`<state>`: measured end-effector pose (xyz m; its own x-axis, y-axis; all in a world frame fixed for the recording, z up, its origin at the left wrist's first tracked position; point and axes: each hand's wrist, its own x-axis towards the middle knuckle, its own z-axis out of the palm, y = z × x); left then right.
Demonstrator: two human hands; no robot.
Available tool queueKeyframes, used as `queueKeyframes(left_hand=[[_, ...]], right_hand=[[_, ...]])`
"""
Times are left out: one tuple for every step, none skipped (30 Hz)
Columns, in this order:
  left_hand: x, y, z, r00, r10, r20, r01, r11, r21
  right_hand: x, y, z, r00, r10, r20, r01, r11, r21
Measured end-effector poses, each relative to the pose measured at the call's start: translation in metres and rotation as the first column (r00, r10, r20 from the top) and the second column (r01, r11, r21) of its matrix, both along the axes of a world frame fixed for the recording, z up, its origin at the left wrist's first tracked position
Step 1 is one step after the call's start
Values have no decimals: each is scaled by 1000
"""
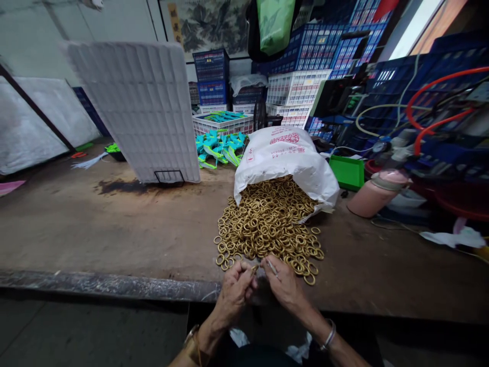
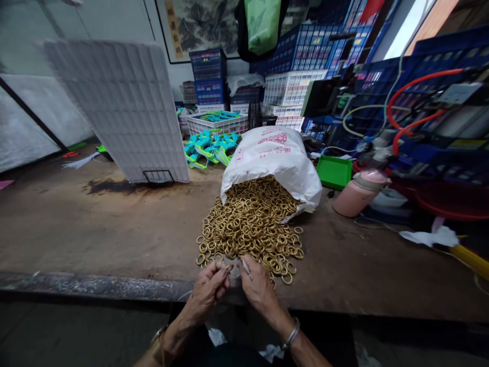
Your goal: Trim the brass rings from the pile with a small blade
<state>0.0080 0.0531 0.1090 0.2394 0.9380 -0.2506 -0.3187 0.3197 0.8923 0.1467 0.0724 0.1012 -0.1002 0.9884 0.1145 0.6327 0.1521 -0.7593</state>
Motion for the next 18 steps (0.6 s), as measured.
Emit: queueKeyframes(left_hand=[[0,0,0,1000,15,-16,-15,1000,-1],[0,1,-1,999,22,-27,-22,1000,1],[1,1,-3,999,25,-33,-25,1000,8],[1,2,-5,999,27,-33,-26,999,22],[1,2,-7,999,27,-28,-25,999,43],[1,2,-9,999,29,-20,-27,997,67],[1,1,-11,999,33,-12,-31,995,90],[1,1,-13,999,36,-9,-35,993,109],[1,0,-13,999,34,-17,-32,992,124],[0,0,-13,999,30,-35,-25,991,131],[0,-1,-12,998,26,-62,-17,991,131],[-1,-1,-10,995,21,-97,-9,992,125],[-1,-2,-8,991,16,-133,-1,993,117],[-1,-2,-6,987,14,-160,4,994,111],[-2,-3,-3,984,10,-176,10,994,109],[-2,-5,0,983,1,-183,20,994,109],[-2,-7,3,982,-15,-188,37,993,111],[-2,-9,6,981,-40,-191,63,991,114]], right_hand=[[0,-3,0,996,42,77,-44,999,26],[0,-6,0,985,82,151,-88,995,36],[-1,-8,0,970,114,216,-125,991,39],[-2,-11,0,953,136,272,-152,988,40],[-3,-13,0,938,144,317,-166,985,44],[-4,-14,1,925,144,353,-171,984,47],[-5,-14,1,913,146,380,-175,984,43],[-5,-14,1,904,147,402,-176,984,35],[-5,-14,2,895,148,420,-175,984,24],[-6,-14,3,887,149,438,-171,985,10],[-6,-14,4,878,151,455,-167,986,-6],[-6,-14,5,868,152,472,-160,987,-23],[-7,-14,7,858,150,491,-151,988,-38],[-8,-15,8,847,147,510,-142,989,-49],[-8,-15,10,838,141,527,-131,990,-55],[-8,-15,11,831,128,541,-117,992,-55],[-7,-14,12,826,111,552,-97,994,-54],[-4,-13,13,823,88,561,-68,996,-56]])
